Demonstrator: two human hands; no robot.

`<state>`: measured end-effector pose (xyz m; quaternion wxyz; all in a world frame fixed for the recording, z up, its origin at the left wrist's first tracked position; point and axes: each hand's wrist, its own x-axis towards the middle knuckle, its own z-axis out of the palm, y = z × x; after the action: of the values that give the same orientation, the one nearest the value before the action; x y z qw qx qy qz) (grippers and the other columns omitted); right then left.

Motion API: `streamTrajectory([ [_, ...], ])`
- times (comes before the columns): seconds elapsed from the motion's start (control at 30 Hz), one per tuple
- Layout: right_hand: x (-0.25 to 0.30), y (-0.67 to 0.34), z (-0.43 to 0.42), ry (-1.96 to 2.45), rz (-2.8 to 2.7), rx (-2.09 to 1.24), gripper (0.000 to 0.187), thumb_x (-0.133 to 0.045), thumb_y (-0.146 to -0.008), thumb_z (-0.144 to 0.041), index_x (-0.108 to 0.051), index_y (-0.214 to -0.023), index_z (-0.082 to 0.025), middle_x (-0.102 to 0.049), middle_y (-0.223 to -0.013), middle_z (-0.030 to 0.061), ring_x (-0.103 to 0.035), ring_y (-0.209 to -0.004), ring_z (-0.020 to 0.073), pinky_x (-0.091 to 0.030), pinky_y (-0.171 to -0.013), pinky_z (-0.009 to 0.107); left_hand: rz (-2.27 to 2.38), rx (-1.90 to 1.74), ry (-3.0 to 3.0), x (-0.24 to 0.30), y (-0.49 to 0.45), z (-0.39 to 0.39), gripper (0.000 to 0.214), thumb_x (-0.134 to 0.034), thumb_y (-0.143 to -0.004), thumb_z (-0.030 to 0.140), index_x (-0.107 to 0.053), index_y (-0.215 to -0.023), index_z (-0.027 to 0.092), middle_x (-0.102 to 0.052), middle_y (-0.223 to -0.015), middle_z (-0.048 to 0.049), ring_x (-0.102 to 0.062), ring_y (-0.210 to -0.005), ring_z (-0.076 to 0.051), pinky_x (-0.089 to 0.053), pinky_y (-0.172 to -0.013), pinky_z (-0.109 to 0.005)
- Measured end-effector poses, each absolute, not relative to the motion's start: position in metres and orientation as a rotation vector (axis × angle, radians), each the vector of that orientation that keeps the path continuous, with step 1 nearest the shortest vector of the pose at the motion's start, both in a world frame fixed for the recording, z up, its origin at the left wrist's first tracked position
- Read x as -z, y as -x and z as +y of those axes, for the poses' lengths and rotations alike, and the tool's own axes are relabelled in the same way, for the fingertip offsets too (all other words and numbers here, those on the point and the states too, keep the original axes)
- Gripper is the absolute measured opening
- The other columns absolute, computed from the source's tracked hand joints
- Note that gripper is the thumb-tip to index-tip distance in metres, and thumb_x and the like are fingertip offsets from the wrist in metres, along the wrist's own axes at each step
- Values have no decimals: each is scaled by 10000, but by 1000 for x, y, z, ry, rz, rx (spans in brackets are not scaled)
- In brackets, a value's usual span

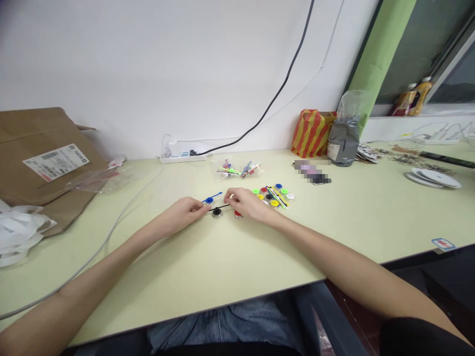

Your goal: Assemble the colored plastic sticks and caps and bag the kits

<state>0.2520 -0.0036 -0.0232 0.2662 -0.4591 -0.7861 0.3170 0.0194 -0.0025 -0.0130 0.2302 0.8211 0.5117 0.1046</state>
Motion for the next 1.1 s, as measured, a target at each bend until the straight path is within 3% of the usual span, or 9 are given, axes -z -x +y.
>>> streamTrajectory([
  [0.4,24,-252,-3,1136,-2104,-899,206,-466,-859,-158,-640,-968,-148,-487,-607,-47,-399,-508,93,-321,-529,211,1343,-268,-2155,6,-14,-2,477,-423,-908,583,-297,-640,208,-227,-595,37,-196,-528,-104,-152,-496,-284],
  [0.7,22,-255,-2,1145,-2123,-864,202,-474,-889,-199,-655,-968,-154,-525,-624,-38,-427,-506,92,-306,-514,216,1342,-283,-2224,11,-16,-1,464,-393,-916,578,-295,-653,209,-192,-626,30,-175,-554,-114,-153,-499,-290],
  [1.1,21,-255,-1,1228,-2209,-884,198,-481,-894,-175,-667,-960,-163,-578,-648,-29,-432,-476,79,-286,-480,214,1440,-234,-2351,14,-18,1,478,-412,-902,569,-329,-602,205,-258,-578,28,-220,-515,-114,-180,-524,-292],
])
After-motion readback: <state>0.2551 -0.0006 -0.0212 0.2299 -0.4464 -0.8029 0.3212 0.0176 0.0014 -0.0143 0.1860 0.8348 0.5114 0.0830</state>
